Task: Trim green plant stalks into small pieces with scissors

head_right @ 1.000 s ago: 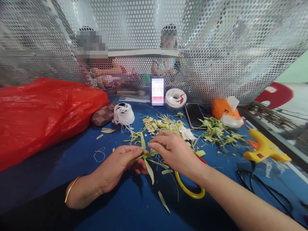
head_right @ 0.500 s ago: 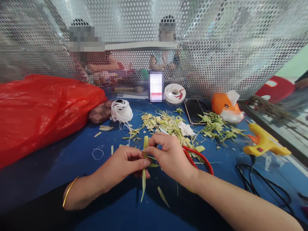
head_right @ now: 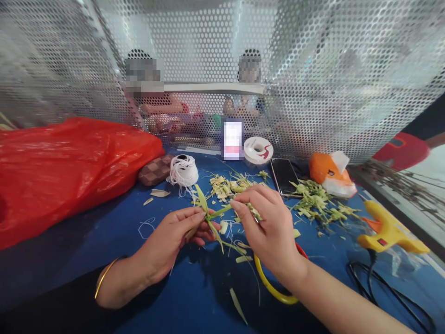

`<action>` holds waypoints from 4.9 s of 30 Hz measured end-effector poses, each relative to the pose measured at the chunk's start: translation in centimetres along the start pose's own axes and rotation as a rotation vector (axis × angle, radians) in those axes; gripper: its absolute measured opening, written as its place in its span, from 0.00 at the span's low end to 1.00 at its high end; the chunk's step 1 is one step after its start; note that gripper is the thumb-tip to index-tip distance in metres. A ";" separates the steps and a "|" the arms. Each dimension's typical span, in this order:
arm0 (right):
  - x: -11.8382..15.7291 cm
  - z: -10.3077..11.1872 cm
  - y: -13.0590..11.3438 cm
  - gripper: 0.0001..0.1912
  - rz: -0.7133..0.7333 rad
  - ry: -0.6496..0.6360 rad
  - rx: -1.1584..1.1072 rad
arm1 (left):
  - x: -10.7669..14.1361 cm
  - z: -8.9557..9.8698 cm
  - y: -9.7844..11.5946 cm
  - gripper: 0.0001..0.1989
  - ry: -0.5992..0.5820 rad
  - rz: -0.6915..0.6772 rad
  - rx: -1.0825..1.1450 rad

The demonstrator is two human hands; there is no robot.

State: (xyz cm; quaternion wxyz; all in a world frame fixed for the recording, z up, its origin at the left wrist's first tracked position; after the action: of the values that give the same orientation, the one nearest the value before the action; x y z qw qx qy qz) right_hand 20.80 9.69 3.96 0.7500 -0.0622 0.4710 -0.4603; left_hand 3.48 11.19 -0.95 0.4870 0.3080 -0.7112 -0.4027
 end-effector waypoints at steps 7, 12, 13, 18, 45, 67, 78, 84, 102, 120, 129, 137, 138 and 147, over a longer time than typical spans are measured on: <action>1.6 -3.6 -0.2 0.16 -0.197 -0.423 -0.183 | 0.0 0.2 0.3 0.15 0.035 -0.081 0.070; 2.0 -3.9 -0.9 0.17 -0.101 -0.411 -0.187 | 0.2 0.2 0.1 0.11 0.114 -0.096 0.070; 2.0 -3.8 -1.2 0.17 -0.054 -0.414 -0.181 | 0.2 0.1 0.0 0.10 0.124 -0.096 0.081; 2.5 -3.7 -2.2 0.15 0.082 -0.422 -0.174 | 0.3 -0.2 -0.2 0.09 0.099 -0.086 0.170; 5.3 -1.9 -2.3 0.18 -0.564 0.147 -0.525 | 3.1 -2.7 -0.8 0.14 -0.125 -0.065 -0.194; 6.3 -0.9 -0.8 0.18 -0.644 0.438 -0.532 | 4.8 -0.3 -2.9 0.18 -0.045 -0.036 -0.027; 6.1 -2.3 -6.8 0.03 0.133 -0.083 0.069 | 5.1 -1.7 -4.3 0.11 -0.056 -0.258 -0.441; 6.5 -2.3 -6.4 0.09 0.105 -0.030 0.024 | 5.4 -2.1 -4.3 0.10 -0.141 -0.243 -0.390; 6.2 -0.6 -4.8 0.12 -0.361 0.047 -0.131 | 5.5 -0.5 -3.1 0.17 -0.051 -0.112 0.165; 5.5 -0.4 -5.8 0.08 0.011 -0.073 -0.096 | 5.6 0.2 -2.7 0.18 -0.257 0.095 -0.076; 5.6 -0.3 -4.6 0.09 -0.185 -0.053 -0.136 | 5.7 -0.8 -2.9 0.12 -0.170 -0.058 -0.301; 6.2 -1.4 -6.0 0.09 -0.083 -0.104 -0.100 | 5.6 -1.3 -4.3 0.15 -0.168 -0.070 -0.476; 6.3 -1.4 -6.8 0.09 0.027 -0.078 -0.002 | 5.5 -1.1 -4.2 0.15 -0.127 -0.052 -0.414; 9.0 -3.9 -10.0 0.11 0.634 -0.162 0.544 | 4.6 -0.1 -4.3 0.14 -0.045 0.030 0.089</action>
State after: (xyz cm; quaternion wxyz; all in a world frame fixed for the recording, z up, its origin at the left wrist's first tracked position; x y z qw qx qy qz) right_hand 12.65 -1.39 1.28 0.8780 0.2499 0.2677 -0.3083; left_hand 2.23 5.26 -2.68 0.4628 0.3095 -0.7437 -0.3700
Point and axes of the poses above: each hand's wrist, its own x-axis away from the middle knuckle, its own z-axis out of the back of the hand, y = z × x, the point moved 4 cm from there along -x, towards the middle knuckle, and after that the axes turned 6 degrees about z, right-handed, at the moved point
